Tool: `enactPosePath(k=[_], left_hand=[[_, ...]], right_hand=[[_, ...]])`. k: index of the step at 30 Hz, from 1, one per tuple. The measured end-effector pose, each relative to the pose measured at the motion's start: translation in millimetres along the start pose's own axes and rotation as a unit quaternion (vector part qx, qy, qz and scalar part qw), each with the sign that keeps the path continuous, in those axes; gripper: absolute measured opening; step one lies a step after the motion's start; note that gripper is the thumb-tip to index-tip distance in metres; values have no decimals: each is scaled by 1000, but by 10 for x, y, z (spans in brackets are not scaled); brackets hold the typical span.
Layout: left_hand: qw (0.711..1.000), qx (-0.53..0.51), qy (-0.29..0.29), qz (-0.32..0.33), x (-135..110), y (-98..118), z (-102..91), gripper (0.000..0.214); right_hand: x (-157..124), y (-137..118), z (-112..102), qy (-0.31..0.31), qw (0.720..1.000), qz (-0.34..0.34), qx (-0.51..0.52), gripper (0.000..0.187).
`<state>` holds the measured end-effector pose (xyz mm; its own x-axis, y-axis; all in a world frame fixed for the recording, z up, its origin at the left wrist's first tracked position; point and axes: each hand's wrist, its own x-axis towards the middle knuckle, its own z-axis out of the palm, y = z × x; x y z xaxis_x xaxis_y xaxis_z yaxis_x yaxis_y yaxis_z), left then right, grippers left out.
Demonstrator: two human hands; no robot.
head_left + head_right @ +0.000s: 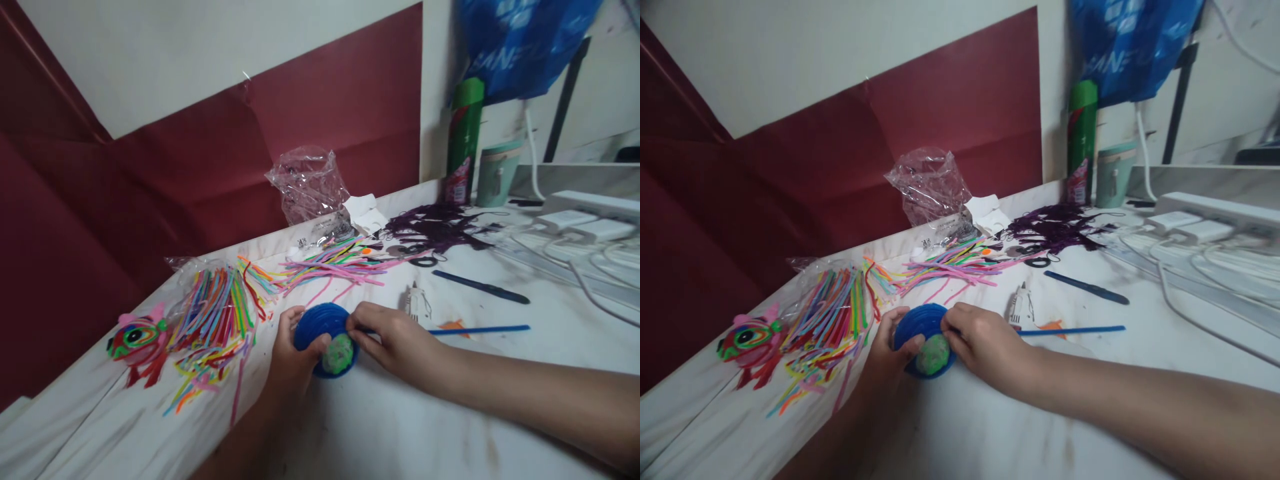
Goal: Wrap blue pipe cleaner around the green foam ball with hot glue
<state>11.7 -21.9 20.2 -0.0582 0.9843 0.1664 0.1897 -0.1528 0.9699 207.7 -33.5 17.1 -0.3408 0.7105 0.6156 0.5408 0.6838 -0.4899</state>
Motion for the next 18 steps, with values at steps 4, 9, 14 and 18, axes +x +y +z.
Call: enactPosePath(k=[4,9,14,18], left_hand=[[1000,13,-7,7,-2,0,-2,65],[999,43,2,6,-30,43,-24,67],[999,40,-19,-29,-39,68,-46,70],[999,41,-4,-23,-28,8,-40,76]], right_hand=[[-14,10,11,1,1000,-14,-12,16],[-29,-13,28,-6,1000,-23,-16,17],[-53,0,50,4,1000,5,-14,8],[-48,-18,43,7,1000,23,-10,11]])
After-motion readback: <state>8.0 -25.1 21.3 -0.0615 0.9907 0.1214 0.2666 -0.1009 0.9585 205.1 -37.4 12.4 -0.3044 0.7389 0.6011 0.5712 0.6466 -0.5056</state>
